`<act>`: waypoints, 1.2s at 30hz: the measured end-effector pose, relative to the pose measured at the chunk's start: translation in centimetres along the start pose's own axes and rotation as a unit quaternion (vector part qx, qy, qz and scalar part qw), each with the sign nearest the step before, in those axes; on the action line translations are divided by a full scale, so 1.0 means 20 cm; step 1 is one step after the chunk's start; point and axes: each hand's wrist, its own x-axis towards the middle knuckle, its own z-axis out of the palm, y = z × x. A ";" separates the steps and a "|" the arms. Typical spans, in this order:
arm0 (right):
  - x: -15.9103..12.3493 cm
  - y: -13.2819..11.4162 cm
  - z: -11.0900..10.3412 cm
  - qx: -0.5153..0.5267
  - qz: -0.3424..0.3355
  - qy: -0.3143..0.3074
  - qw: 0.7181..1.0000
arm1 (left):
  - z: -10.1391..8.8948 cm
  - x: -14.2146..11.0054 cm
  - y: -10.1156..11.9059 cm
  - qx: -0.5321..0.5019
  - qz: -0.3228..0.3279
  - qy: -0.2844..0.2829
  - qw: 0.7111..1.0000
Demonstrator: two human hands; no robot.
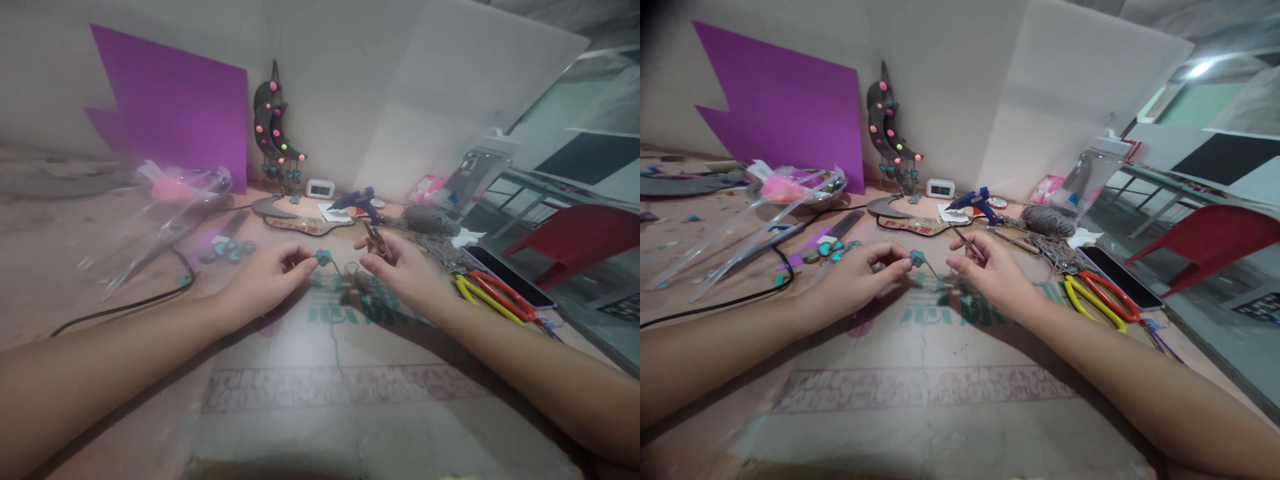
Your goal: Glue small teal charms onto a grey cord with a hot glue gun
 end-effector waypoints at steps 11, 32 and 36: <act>0.01 -0.01 0.10 0.117 0.113 -0.070 0.984 | 0.02 -0.01 0.00 0.048 0.074 -0.034 0.996; -0.01 -0.05 0.08 0.051 0.039 -0.017 0.998 | 0.01 0.00 0.01 0.056 0.058 -0.046 0.996; -0.01 -0.03 0.07 0.090 0.031 0.024 0.995 | 0.01 -0.01 0.01 0.049 0.045 -0.046 0.997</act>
